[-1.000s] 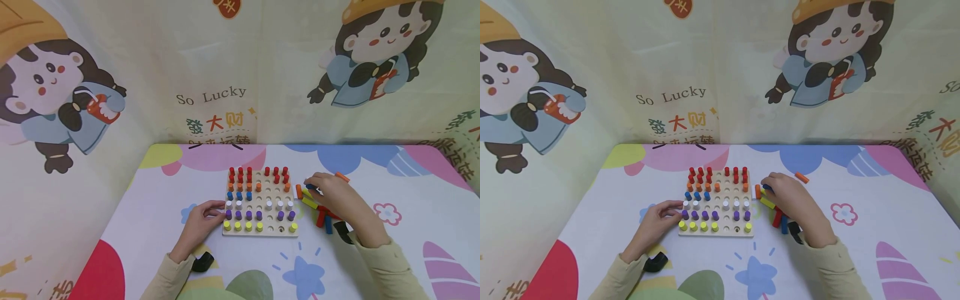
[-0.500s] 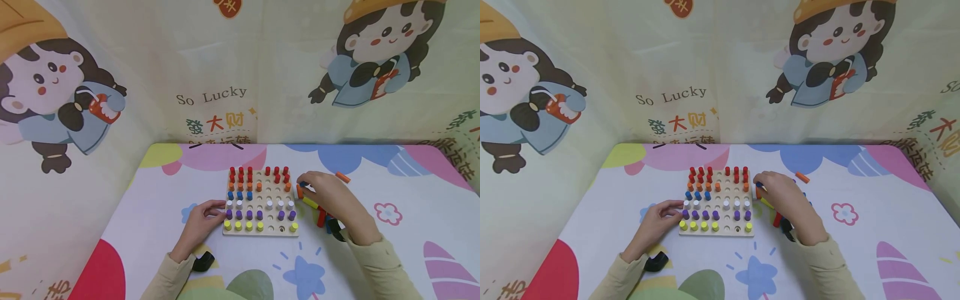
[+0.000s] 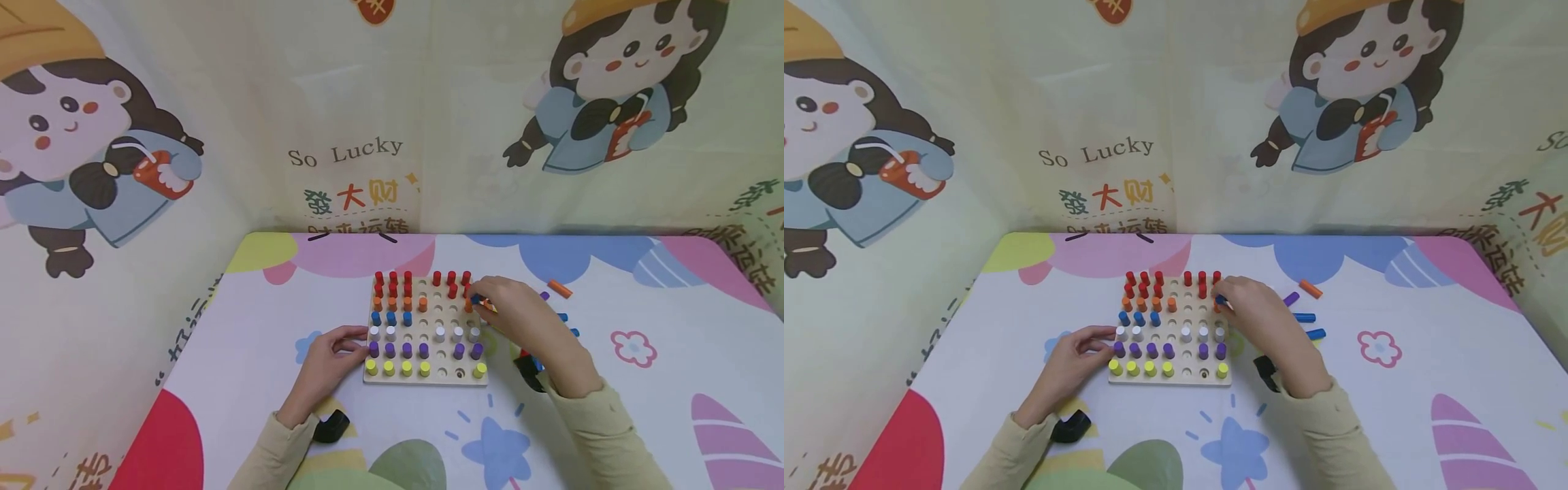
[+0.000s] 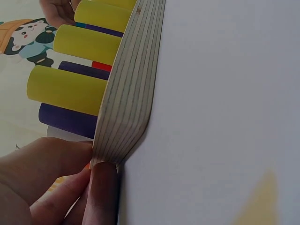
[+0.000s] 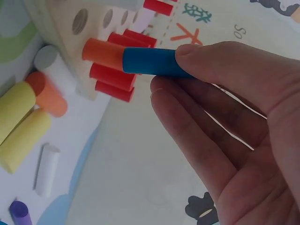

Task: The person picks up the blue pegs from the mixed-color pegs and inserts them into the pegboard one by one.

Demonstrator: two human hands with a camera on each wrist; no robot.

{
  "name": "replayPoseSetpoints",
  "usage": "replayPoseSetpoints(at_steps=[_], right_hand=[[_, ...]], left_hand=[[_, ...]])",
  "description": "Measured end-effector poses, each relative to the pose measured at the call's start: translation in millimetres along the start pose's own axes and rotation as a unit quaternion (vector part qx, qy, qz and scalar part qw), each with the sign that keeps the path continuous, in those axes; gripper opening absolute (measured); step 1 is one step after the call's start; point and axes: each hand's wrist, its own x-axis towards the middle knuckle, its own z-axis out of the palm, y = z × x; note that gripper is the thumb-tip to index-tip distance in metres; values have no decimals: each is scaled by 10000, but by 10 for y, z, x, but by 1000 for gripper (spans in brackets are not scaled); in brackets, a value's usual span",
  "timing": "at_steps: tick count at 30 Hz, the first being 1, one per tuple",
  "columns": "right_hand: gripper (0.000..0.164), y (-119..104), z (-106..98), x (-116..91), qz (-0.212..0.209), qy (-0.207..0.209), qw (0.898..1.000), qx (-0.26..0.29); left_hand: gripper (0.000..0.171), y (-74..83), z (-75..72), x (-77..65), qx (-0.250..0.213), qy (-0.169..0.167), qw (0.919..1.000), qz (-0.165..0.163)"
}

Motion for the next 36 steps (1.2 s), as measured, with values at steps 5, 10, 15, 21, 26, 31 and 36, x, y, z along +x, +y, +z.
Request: replayPoseSetpoints(at_steps=[5, 10, 15, 21, 26, 31, 36], right_hand=[[24, -47, 5, 24, -97, 47, 9999, 99], [23, -105, -5, 48, 29, -67, 9997, 221], [25, -178, -20, 112, 188, -224, 9987, 424], [24, -279, -34, 187, 172, -295, 9976, 599], [25, -359, -17, 224, 254, -426, 9967, 641], [24, -424, 21, 251, 138, -421, 9973, 592], [26, -485, 59, 282, 165, -567, 9966, 574]], left_hand=[[32, 7, -2, -13, -33, 22, 10000, 27], [32, 13, 1, -17, -12, 25, 10000, -40], [32, 10, 0, -13, 4, 32, 10000, 14], [32, 15, -4, -15, -38, 17, 10000, 22], [32, 13, -1, -21, -10, 7, 10000, -44], [33, 10, 8, -27, -17, 16, 10000, -79], [32, 8, 21, -27, -30, 21, 10000, -83]])
